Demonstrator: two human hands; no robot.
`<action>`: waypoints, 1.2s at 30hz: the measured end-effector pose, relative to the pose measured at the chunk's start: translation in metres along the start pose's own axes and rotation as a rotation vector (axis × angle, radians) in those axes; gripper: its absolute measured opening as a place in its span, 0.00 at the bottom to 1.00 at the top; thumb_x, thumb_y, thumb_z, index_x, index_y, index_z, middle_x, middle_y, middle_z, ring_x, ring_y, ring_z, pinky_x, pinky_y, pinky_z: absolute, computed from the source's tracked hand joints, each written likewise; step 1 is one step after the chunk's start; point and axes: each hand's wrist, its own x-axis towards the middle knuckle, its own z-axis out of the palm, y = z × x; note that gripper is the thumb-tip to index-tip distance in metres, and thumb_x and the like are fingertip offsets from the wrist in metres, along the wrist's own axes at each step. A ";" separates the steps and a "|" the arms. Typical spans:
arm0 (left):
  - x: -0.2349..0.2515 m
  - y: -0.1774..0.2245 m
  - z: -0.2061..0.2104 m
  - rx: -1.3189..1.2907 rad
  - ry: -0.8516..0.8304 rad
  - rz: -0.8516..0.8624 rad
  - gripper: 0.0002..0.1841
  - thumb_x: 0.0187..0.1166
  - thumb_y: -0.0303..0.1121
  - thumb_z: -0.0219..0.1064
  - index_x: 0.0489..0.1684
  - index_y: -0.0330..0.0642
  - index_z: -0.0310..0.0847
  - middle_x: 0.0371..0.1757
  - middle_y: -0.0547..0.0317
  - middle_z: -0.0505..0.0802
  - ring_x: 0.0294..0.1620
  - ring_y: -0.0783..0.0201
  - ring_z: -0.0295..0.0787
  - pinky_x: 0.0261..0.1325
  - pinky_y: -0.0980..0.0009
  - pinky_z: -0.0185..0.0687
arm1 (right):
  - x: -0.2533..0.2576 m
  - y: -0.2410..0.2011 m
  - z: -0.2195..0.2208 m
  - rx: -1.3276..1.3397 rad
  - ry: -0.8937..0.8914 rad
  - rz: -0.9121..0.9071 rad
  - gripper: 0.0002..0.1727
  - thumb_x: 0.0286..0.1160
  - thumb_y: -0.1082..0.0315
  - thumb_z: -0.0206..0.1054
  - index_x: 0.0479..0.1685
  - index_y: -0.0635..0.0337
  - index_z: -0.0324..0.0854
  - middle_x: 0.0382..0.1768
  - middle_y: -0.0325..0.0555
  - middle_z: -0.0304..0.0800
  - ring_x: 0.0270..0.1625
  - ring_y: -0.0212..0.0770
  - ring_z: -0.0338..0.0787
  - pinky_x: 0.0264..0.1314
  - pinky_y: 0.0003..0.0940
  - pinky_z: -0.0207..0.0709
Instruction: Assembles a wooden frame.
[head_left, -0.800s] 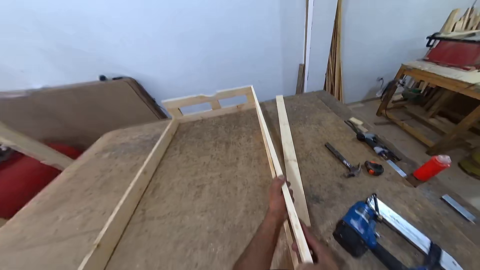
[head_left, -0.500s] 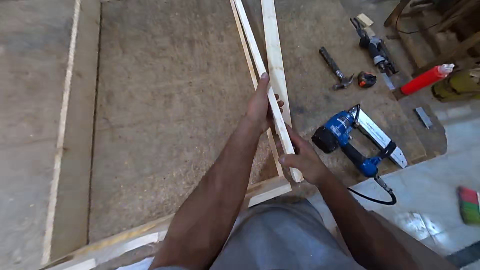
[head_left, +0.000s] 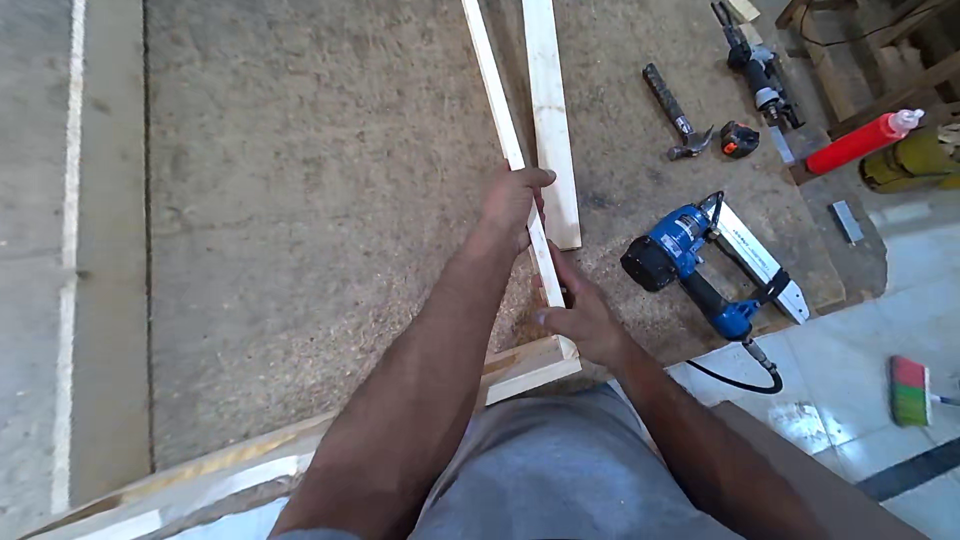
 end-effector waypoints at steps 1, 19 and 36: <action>-0.001 0.000 0.000 0.003 0.001 0.010 0.25 0.73 0.26 0.69 0.69 0.48 0.69 0.30 0.57 0.80 0.21 0.65 0.77 0.22 0.70 0.80 | 0.002 0.001 0.000 0.007 0.001 -0.005 0.59 0.57 0.63 0.76 0.98 0.36 0.46 0.70 0.46 0.83 0.52 0.44 0.91 0.47 0.46 0.89; -0.004 -0.004 0.001 0.055 0.044 0.023 0.17 0.72 0.24 0.63 0.58 0.45 0.71 0.28 0.56 0.82 0.20 0.63 0.81 0.22 0.66 0.83 | -0.086 -0.017 -0.001 -0.564 0.259 0.114 0.14 0.82 0.49 0.66 0.40 0.40 0.96 0.20 0.28 0.85 0.20 0.27 0.80 0.22 0.34 0.76; -0.004 -0.009 -0.001 0.082 0.046 0.029 0.16 0.73 0.26 0.63 0.59 0.47 0.72 0.31 0.55 0.83 0.23 0.62 0.82 0.26 0.65 0.84 | -0.096 -0.004 0.022 -0.791 0.468 -0.019 0.17 0.82 0.51 0.66 0.27 0.47 0.89 0.22 0.31 0.84 0.23 0.31 0.83 0.24 0.35 0.79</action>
